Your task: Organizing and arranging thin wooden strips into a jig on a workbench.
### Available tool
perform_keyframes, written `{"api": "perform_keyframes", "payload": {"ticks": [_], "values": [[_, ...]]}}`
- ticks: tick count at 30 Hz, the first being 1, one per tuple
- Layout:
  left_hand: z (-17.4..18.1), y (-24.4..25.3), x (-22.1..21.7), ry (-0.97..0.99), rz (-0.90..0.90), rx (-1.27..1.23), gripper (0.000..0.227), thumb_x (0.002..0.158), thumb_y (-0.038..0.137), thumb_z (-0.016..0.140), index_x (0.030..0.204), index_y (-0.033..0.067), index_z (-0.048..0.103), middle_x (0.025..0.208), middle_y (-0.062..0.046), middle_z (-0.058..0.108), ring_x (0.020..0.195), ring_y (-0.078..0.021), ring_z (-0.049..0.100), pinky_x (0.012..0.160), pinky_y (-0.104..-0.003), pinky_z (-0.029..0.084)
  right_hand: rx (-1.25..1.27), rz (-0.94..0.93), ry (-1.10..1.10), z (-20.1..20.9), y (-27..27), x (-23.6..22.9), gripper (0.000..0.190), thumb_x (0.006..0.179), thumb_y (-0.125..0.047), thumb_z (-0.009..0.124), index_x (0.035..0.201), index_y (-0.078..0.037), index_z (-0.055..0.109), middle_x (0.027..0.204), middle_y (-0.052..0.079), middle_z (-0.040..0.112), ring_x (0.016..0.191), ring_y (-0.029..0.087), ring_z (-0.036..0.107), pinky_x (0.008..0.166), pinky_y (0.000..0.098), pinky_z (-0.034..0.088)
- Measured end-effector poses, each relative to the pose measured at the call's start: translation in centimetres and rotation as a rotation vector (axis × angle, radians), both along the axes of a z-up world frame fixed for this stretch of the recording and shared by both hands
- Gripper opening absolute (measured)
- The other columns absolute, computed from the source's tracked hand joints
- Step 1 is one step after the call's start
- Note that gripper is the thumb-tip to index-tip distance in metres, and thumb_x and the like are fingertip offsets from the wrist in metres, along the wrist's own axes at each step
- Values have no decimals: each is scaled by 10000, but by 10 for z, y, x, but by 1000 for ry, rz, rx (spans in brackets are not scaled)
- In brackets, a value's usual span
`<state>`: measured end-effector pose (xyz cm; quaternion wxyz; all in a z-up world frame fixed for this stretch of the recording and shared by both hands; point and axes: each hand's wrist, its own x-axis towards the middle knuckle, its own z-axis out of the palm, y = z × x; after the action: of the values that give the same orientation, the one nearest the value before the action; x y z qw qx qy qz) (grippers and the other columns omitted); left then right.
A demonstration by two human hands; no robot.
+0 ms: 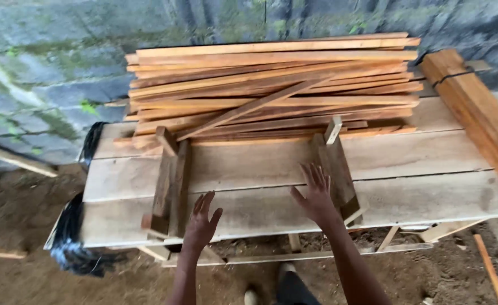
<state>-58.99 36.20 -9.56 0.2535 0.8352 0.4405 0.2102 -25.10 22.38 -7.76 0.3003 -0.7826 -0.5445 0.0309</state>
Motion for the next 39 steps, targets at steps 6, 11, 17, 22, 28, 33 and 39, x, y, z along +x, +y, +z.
{"api": "perform_keyframes", "payload": {"ticks": [6, 11, 17, 22, 28, 33, 39], "values": [[0, 19, 54, 7, -117, -109, 620, 996, 454, 568, 1542, 212, 403, 1616, -5, 406, 1551, -247, 252, 1201, -473, 347, -207, -116, 176, 51, 19, 27, 789, 964, -551, 479, 1641, -273, 184, 1747, 32, 16, 1598, 282, -35, 1261, 520, -59], [-25, 65, 71, -39, -124, 41, 618, 978, 387, 635, 1529, 192, 433, 1584, -51, 459, 1503, -296, 356, 1151, -482, 408, 130, -84, 41, -39, 86, 92, 832, 905, -488, 661, 1595, -132, 363, 1658, 182, 337, 1525, 390, 302, 1217, 575, 213], [9, 113, 87, -73, -77, 99, 601, 999, 395, 571, 1520, 131, 429, 1589, -105, 443, 1500, -330, 351, 1175, -497, 384, -29, -14, 143, 18, 131, 95, 816, 945, -595, 549, 1614, -202, 296, 1689, 135, 264, 1563, 373, 201, 1218, 572, 220], [6, 137, 90, -40, -16, -5, 589, 989, 430, 575, 1506, 170, 460, 1573, -43, 474, 1513, -283, 353, 1152, -472, 414, 10, 22, 83, 22, 163, 114, 801, 953, -598, 545, 1585, -145, 354, 1659, 138, 343, 1550, 336, 275, 1219, 547, 209], [-20, 175, 100, 28, -70, -120, 604, 995, 471, 545, 1527, 204, 441, 1601, -20, 426, 1546, -266, 273, 1190, -478, 362, -26, -16, 126, 7, 187, 138, 744, 953, -531, 569, 1546, -111, 410, 1621, 96, 410, 1541, 336, 296, 1194, 520, 256], [-27, 230, 114, 4, -121, 68, 582, 974, 446, 615, 1490, 204, 498, 1546, -54, 506, 1491, -304, 377, 1126, -493, 436, -8, 14, 218, 23, 229, 158, 705, 926, -499, 611, 1514, -135, 475, 1552, 130, 494, 1434, 356, 430, 1140, 523, 354], [-2, 343, 160, -71, -230, 378, 504, 903, 372, 769, 1360, 191, 662, 1297, -90, 674, 1311, -364, 576, 1040, -534, 527, 77, 144, 107, 46, 323, 213, 595, 980, -523, 630, 1413, -116, 602, 1350, 174, 648, 1283, 407, 606, 1095, 646, 392]]}}
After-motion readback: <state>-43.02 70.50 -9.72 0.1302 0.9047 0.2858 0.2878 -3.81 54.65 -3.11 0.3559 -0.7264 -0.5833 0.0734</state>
